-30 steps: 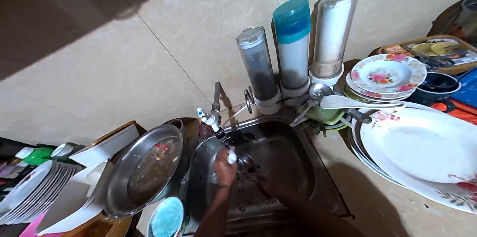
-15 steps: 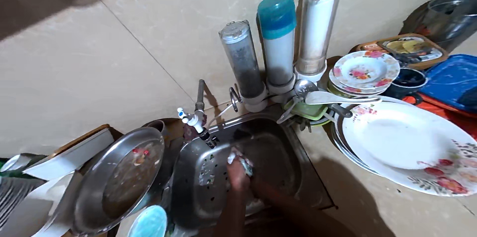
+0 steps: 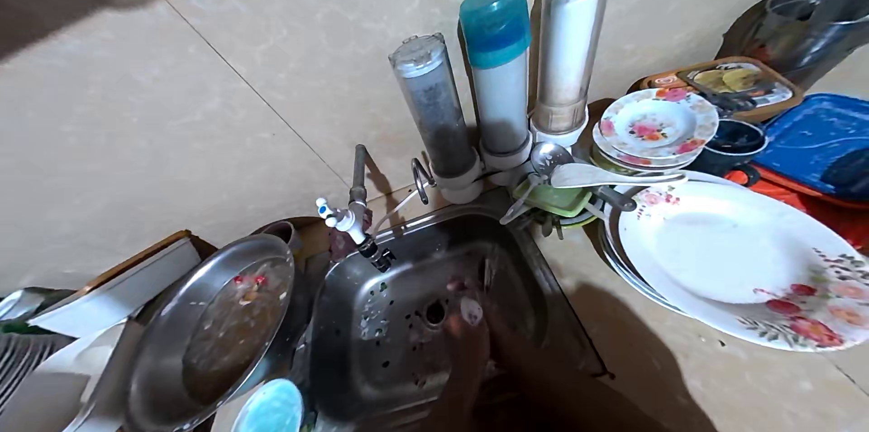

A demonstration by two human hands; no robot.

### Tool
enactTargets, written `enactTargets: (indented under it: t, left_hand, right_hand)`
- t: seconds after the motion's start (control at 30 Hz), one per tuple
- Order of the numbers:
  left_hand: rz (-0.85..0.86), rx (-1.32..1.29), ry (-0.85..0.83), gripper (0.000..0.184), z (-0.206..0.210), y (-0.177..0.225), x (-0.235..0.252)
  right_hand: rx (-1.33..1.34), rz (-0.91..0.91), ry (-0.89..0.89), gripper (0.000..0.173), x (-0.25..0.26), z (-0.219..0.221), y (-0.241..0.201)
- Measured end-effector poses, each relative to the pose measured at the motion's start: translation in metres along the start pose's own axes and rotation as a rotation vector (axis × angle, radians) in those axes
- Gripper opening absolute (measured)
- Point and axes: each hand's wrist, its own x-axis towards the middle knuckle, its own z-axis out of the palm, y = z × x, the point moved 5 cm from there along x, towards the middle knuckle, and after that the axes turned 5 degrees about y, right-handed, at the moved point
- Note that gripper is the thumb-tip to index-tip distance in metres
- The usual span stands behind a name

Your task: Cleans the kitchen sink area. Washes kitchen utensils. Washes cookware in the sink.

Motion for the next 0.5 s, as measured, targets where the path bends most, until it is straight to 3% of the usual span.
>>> enactTargets:
  t: [0.1,0.17,0.23,0.33,0.43,0.5]
  left_hand:
    - [-0.061,-0.093,-0.113,0.03,-0.005,-0.01,0.018]
    - [-0.214,-0.347,-0.287,0.017,-0.011,-0.012,0.023]
    - [-0.44,-0.529,-0.512,0.023,-0.015,-0.018,0.017]
    - [-0.607,-0.77,-0.747,0.029,-0.014,-0.037,-0.004]
    - [-0.664,-0.939,-0.786,0.021,-0.007,-0.059,-0.023]
    - [-0.51,-0.711,-0.625,0.02,-0.015,-0.056,-0.02]
  right_hand:
    - [-0.039,-0.01,-0.036,0.045,-0.003,0.008,-0.004]
    - [-0.002,0.005,-0.071,0.046,-0.004,0.013,-0.007]
    - [0.056,0.039,-0.143,0.046,-0.003,0.016,-0.008]
    - [0.138,0.191,-0.103,0.046,-0.001,0.016,-0.009]
    - [0.131,0.204,-0.068,0.043,0.004,0.01,-0.016]
    - [0.084,0.178,-0.111,0.045,0.002,0.015,-0.021]
